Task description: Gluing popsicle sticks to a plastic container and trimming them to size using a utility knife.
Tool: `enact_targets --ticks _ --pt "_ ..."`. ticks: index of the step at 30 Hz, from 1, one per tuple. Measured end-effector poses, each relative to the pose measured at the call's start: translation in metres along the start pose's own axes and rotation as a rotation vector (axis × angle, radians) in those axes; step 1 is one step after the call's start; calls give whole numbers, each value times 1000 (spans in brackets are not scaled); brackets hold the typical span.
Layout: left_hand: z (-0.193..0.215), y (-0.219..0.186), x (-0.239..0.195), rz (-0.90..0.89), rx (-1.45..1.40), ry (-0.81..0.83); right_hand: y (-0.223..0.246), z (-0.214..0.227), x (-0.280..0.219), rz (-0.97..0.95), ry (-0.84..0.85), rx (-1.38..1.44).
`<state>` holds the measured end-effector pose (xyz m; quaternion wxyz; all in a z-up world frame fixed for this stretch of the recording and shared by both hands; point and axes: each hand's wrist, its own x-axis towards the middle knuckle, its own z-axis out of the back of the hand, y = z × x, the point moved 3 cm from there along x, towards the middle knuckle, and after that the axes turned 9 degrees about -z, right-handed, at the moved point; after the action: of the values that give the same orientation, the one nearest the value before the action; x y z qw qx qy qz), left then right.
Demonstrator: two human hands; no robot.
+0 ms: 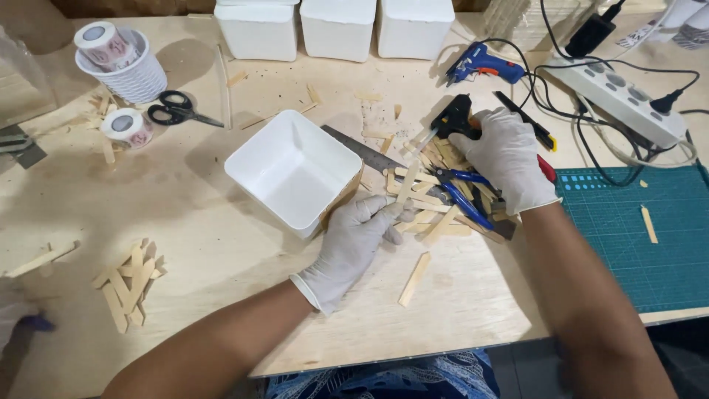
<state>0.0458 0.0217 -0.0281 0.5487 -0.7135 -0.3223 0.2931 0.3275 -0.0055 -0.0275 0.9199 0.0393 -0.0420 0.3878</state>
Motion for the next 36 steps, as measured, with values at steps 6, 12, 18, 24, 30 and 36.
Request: enact_targets --ticks 6,12,18,24,30,36 --pt "1 -10 -5 54 -36 -7 -7 -26 13 0 -106 -120" --pt "3 -8 -5 46 -54 -17 -9 2 1 -108 -137 262" --pt "6 -12 -5 61 -4 -38 -18 52 -30 -95 67 771" --pt "5 -11 -4 117 81 -21 -15 70 -65 162 310 1052" --pt "5 -14 -8 98 56 -42 -24 71 -85 317 399 1011" --pt "5 -13 -8 64 96 -41 -8 81 -85 480 395 757"
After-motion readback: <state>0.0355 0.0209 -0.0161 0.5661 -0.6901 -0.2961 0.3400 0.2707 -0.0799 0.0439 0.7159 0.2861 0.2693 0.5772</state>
